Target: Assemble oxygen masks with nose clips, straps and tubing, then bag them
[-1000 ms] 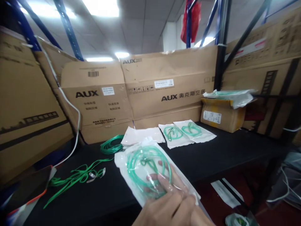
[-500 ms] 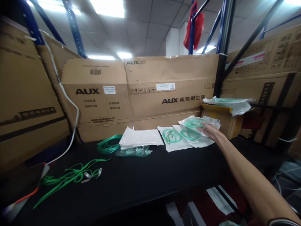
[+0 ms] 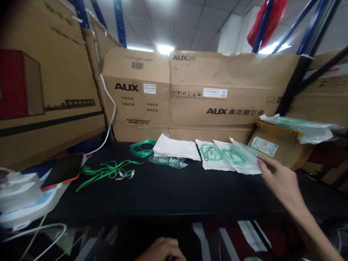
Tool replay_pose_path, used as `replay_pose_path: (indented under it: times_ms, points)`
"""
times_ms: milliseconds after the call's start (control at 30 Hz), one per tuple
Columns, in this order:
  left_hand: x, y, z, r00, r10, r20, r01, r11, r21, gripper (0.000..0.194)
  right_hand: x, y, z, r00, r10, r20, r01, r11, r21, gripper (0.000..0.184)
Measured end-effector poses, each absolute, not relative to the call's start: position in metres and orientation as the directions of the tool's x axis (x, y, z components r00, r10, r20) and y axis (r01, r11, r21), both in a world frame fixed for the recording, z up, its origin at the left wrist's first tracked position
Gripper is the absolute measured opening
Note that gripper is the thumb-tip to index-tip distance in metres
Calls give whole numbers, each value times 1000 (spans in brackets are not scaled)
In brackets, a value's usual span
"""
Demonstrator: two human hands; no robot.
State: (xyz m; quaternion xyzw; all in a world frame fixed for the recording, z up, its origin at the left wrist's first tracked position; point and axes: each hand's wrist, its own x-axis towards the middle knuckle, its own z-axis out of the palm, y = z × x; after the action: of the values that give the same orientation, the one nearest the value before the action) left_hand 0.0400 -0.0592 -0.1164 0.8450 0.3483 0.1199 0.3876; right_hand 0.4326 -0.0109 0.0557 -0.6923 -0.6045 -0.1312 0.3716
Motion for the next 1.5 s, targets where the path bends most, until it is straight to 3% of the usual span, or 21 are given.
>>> replay_pose_path:
  times_ms: [167,267,400,533,600,700,767,867,1033,1200,1333,1500]
  points:
    - [38,-55,-120,702,707,-79,537,-454,711,22,304,30,31,-338,804,490,836,495,-236,28]
    - [36,-52,-120,725,687,-40,530,-520,670,21,253,57,19,-486,760,433,764,609,-212,34]
    - [37,-56,-111,777,629,34,503,-652,567,15,241,81,8,-487,767,417,766,605,-218,34]
    - [25,-65,-64,818,564,116,459,-760,459,15,253,86,4,-476,789,388,766,589,-257,30]
    - [6,-60,-28,756,585,293,460,-794,399,17,261,77,6,-451,809,377,775,565,-284,33]
    - [-38,-33,17,491,735,468,730,-640,239,18,268,53,13,-395,847,356,795,510,-330,40]
    - [-66,-10,30,442,776,450,792,-573,211,29,268,35,14,-366,871,327,798,475,-372,43]
    - [-91,17,28,432,812,392,823,-533,197,30,261,12,7,-337,895,292,787,438,-435,41]
    - [-95,28,19,404,844,352,825,-502,258,26,244,-3,-12,-301,905,302,762,419,-494,46]
    - [-85,30,27,334,862,381,765,-484,425,24,233,-9,-16,-323,881,345,707,467,-531,45]
    - [-56,16,37,326,873,364,603,-488,631,25,225,-14,-11,-337,874,351,647,486,-588,42]
    - [-20,-1,39,414,880,231,354,-389,850,31,218,-25,-2,-332,886,325,569,463,-680,36]
